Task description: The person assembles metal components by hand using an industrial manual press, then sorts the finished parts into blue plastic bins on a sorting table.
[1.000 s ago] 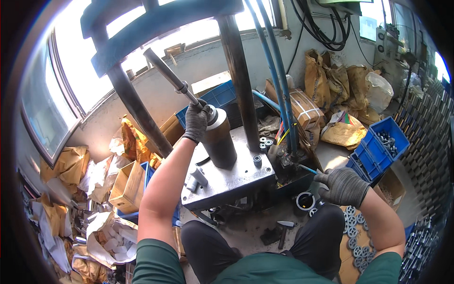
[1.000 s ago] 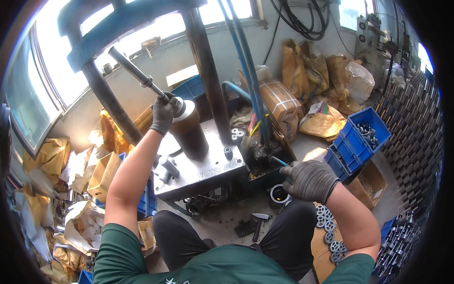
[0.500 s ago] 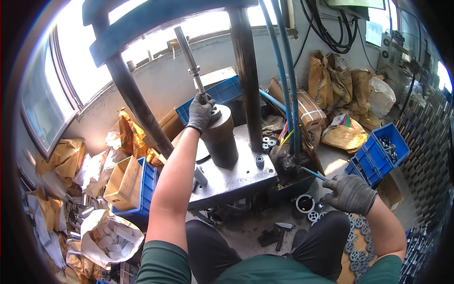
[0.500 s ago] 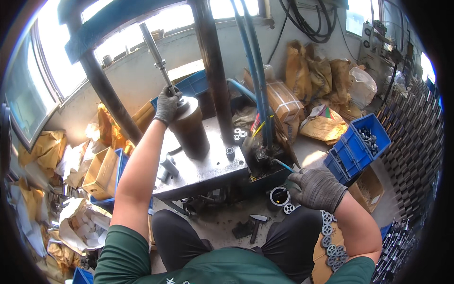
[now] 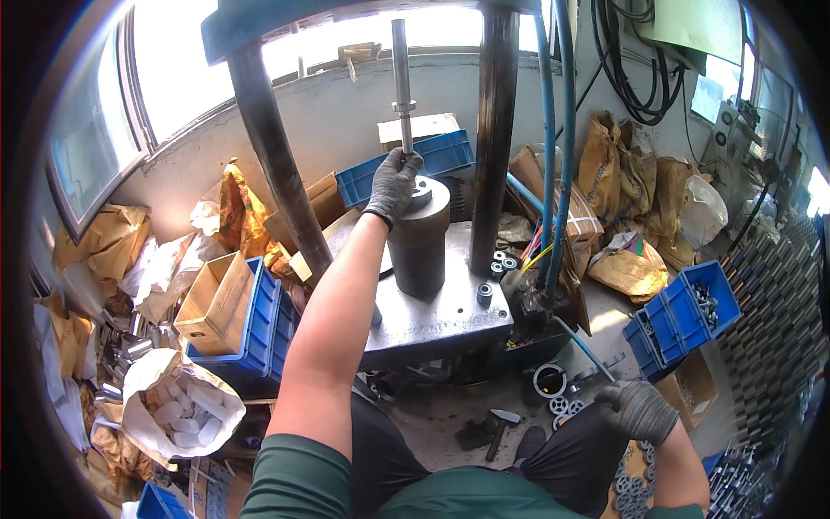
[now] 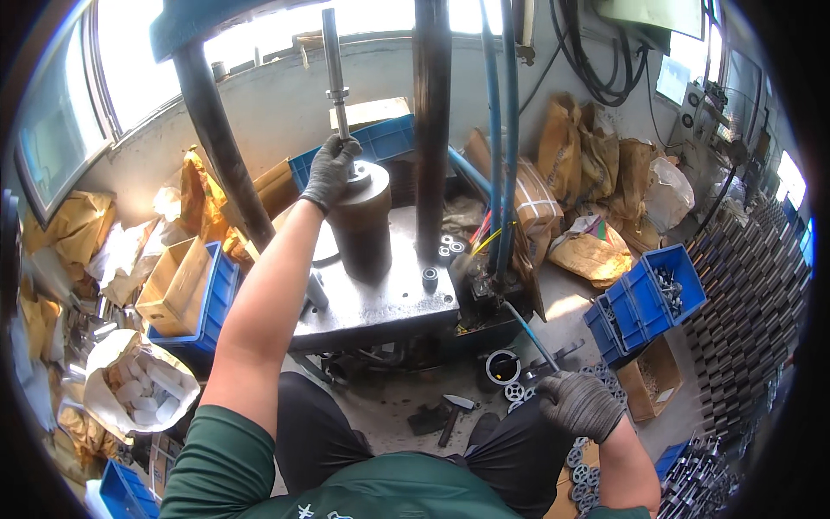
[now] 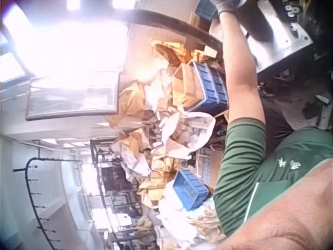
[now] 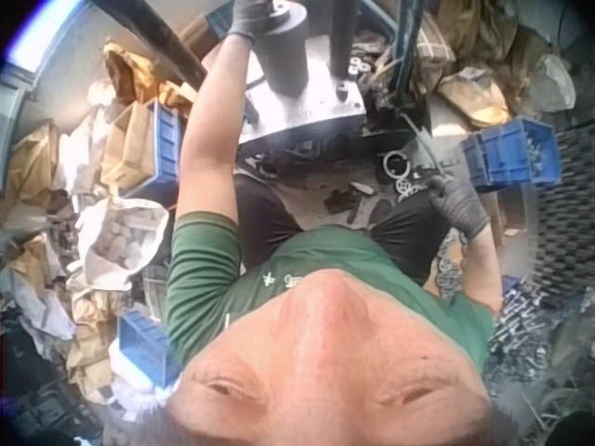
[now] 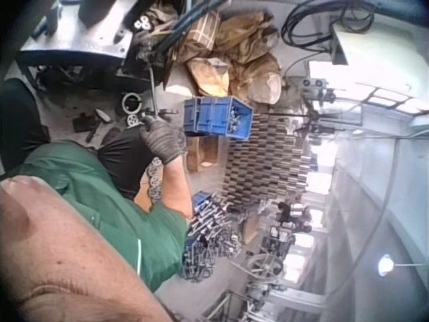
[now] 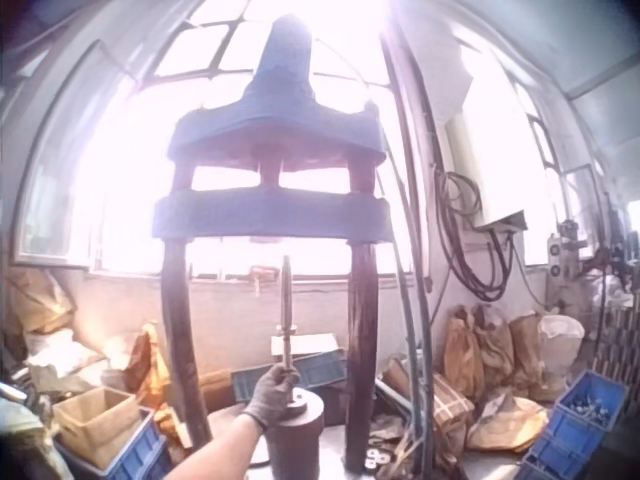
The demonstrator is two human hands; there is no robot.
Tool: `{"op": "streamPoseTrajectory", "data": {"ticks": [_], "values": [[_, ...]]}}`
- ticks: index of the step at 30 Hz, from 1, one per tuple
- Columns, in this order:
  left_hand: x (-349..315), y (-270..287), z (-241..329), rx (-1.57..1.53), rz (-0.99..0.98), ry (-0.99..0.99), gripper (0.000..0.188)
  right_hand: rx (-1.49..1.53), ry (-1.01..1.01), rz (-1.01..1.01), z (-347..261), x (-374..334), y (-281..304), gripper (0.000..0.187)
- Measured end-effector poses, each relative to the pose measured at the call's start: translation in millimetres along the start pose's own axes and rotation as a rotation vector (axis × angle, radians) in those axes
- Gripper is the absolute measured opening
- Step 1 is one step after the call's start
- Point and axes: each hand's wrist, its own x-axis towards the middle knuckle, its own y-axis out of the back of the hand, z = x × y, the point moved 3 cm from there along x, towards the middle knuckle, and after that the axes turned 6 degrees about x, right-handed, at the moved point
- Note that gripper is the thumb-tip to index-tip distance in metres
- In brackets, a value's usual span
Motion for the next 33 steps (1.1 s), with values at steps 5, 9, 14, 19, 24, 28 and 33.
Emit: {"op": "streamPoseTrajectory", "data": {"ticks": [5,9,14,19,24,28,33], "values": [[1,1,0,-0.045,-0.03,0.028,0.012,0.041,-0.062,0.049,9,-14,-24,0.021],[2,0,0,-0.053,-0.031,0.029,0.013,0.023,-0.089,0.108,7,-16,-27,0.02],[3,-2,-5,-0.013,-0.016,0.022,0.013,-0.054,-0.162,0.104,3,-15,-24,0.018],[4,-1,-7,-0.014,-0.016,-0.002,0.018,-0.003,-0.138,0.096,3,-13,-18,0.022],[4,-2,-6,-0.051,-0.051,0.016,0.013,0.027,-0.061,0.17,9,-8,-7,0.026],[3,-3,-7,-0.066,-0.013,0.026,0.015,0.013,-0.01,0.15,14,-8,-9,0.027],[3,-3,-6,-0.065,-0.037,0.026,0.014,-0.031,-0.056,-0.069,18,-12,-19,0.029]]}}
